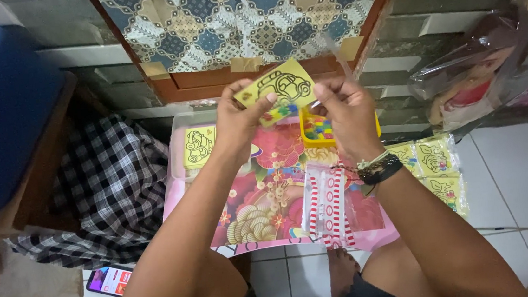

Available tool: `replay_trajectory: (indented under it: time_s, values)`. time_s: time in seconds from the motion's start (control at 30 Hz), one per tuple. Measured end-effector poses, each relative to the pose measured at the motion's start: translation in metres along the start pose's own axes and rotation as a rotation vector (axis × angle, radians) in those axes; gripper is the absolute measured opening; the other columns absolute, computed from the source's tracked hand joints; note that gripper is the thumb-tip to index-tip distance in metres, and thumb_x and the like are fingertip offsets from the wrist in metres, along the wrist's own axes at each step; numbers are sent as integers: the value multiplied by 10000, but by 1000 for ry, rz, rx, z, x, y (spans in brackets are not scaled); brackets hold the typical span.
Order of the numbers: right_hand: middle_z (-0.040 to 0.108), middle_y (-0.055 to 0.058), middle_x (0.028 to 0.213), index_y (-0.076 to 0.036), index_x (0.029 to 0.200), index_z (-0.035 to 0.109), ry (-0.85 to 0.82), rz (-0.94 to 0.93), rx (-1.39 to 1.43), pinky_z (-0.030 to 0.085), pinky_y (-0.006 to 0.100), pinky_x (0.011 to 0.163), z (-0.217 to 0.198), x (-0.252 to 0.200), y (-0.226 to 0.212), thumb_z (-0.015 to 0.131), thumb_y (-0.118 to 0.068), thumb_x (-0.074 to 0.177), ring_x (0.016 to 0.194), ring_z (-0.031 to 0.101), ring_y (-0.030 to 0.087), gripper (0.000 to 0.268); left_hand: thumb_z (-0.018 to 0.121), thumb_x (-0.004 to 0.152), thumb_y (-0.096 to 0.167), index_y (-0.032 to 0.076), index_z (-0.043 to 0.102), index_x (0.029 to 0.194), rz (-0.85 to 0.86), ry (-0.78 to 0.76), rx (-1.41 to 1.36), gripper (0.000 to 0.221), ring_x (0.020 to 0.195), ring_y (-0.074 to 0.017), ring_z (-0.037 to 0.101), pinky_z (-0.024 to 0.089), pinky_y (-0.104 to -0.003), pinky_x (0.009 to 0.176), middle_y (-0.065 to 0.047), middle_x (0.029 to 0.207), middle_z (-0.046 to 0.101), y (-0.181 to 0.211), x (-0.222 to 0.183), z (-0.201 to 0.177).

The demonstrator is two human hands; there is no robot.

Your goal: The person places drawings and small colorful pieces into plastic bags by hand.

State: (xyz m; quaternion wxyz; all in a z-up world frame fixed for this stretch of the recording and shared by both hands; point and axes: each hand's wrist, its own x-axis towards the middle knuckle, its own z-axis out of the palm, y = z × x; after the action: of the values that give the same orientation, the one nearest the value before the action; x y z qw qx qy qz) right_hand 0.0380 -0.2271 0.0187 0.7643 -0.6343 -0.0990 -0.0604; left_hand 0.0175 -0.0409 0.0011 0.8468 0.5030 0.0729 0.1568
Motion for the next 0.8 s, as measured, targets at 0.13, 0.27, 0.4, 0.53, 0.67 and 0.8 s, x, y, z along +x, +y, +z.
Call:
replay_trajectory:
  time_s: [0.13,0.27,0.4,0.53,0.67,0.8]
  values:
    - [649,49,876,-23,1011,702,-58,-78,-131,600,229,769,5,-15,-40,698,-61,1002,820,660,103,39,991,731,203,59,441,1412,239,-95,356,887,1158,-240,599,500,-336,911,-132,1220,642,-8,7,-22]
    - [688,60,773,-43,963,736,-145,7,-205,627,264,645,-11,0,1,785,-81,924,685,722,134,73,934,790,208,109,553,1400,308,-207,533,726,1160,-258,649,492,-427,969,-111,1150,702,12,-15,-6]
    - [693,65,775,-31,996,735,-193,45,-185,627,268,638,-11,-1,7,781,-100,928,675,726,142,107,761,912,173,160,744,865,199,-199,556,52,619,-23,482,374,-178,519,74,629,589,-1,-8,-5]
    - [688,91,771,-34,1012,733,-144,52,-130,623,268,596,-14,0,4,762,-108,961,637,732,166,94,757,906,202,140,730,822,86,-148,477,108,441,-53,514,416,-194,257,9,569,600,-10,2,-5]
    - [709,94,800,-23,1042,763,-126,20,-183,617,267,648,-10,-1,-5,765,-82,955,663,719,147,105,720,948,219,145,709,740,122,-172,505,220,544,-36,406,322,-197,434,61,555,490,-5,-2,-5]
    - [696,58,706,-12,1013,766,-80,-8,-152,588,209,597,-11,3,-1,777,-85,953,588,660,69,96,684,968,191,139,725,767,128,-184,497,212,592,-30,397,317,-193,517,87,571,491,2,-5,-5]
